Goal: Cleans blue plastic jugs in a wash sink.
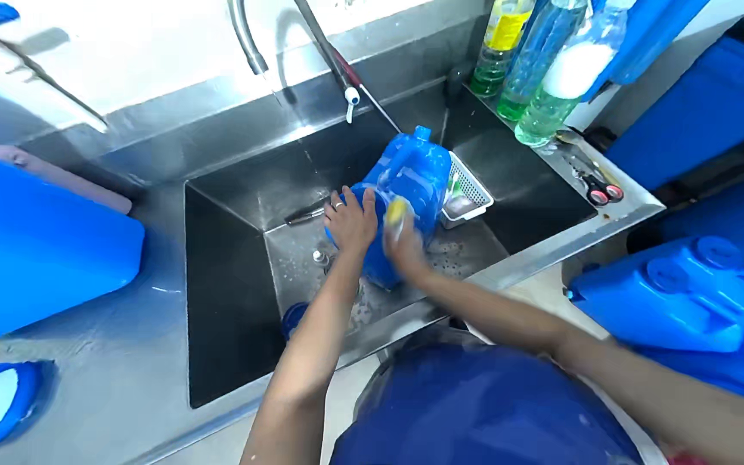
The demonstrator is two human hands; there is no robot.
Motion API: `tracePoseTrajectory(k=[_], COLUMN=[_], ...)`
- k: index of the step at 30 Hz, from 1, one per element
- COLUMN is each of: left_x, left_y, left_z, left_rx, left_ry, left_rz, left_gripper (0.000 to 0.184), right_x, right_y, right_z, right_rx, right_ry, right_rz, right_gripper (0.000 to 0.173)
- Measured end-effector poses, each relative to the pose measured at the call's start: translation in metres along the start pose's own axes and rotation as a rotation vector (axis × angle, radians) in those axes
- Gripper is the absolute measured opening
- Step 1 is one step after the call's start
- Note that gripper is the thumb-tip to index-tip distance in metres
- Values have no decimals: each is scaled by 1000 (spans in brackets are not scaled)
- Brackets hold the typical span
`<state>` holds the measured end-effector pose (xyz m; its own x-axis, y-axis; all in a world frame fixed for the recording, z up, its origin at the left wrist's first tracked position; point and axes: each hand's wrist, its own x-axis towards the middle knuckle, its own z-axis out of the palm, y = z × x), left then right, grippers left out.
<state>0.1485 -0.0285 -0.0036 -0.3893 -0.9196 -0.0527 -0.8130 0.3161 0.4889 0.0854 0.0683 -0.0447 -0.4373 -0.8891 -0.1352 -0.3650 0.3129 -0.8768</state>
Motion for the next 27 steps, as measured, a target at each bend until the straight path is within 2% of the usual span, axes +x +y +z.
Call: tracePoseTrajectory(k=[2, 3, 4, 7, 8, 9, 11, 13, 14, 15, 17, 18, 20, 21, 22, 23, 24, 25, 26, 27], left_x=[3, 0, -3, 2, 3, 4, 10, 8, 1, -8, -32, -44, -55, -52, -50, -51, -54, -56, -60, -60], left_y=[0, -1, -4, -4, -1, 1, -4, -35, -55, -71, -83, -81, -69, -64, -62, -60, -57, -53, -50, -56], left_z=[-5, -6, -8, -18, -16, -16, -23, -24, -23, -20, 2, 23, 63, 70, 70, 67, 59, 47, 36, 38], left_rx=[-20, -32, -59, -103, -73, -51, -190, -634, -757, -818, -819, -845, -934, -961, -957, -914, -826, -707, -557, -480], left_ry=[-39, -73, -96, -130, -143, -159, -147, -41, 14, 42, -32, -69, -13, 31, 42, 22, -13, -39, -56, 64], left_rz=[-13, -17, -12, -1, 0, 3, 23, -28, -53, -84, -167, -189, -184, -183, -185, -201, -235, -268, -257, -142], left_gripper=[66, 65, 63, 59, 58, 56, 50, 49, 54, 62, 90, 109, 144, 149, 144, 131, 104, 76, 67, 74], right_x=[-34, -40, -35, 2, 10, 9, -15, -35, -29, -11, 48, 82, 130, 139, 137, 123, 101, 80, 66, 61], right_y=[-9, -12, -15, -3, 4, 8, -12, -38, -50, -58, -66, -66, -60, -59, -64, -73, -86, -94, -94, -86], right_z=[35, 37, 25, -37, -41, -28, 11, 22, 8, -14, -57, -66, -45, -19, 5, 22, 27, 23, 8, -17], right_rx=[-24, -29, -34, -93, -107, -106, -111, -104, -122, -153, -268, -357, -501, -531, -544, -568, -660, -732, -717, -617], right_ry=[-321, -388, -349, 24, 112, 119, -129, -357, -350, -255, -37, -13, -220, -325, -443, -609, -812, -942, -976, -897], right_rz=[21, 23, 16, -31, -2, 14, 2, -98, -150, -211, -326, -356, -326, -366, -433, -511, -586, -693, -796, -857], right_gripper=[51, 48, 44, 41, 41, 44, 48, 49, 48, 44, 33, 32, 43, 49, 51, 51, 54, 55, 52, 47])
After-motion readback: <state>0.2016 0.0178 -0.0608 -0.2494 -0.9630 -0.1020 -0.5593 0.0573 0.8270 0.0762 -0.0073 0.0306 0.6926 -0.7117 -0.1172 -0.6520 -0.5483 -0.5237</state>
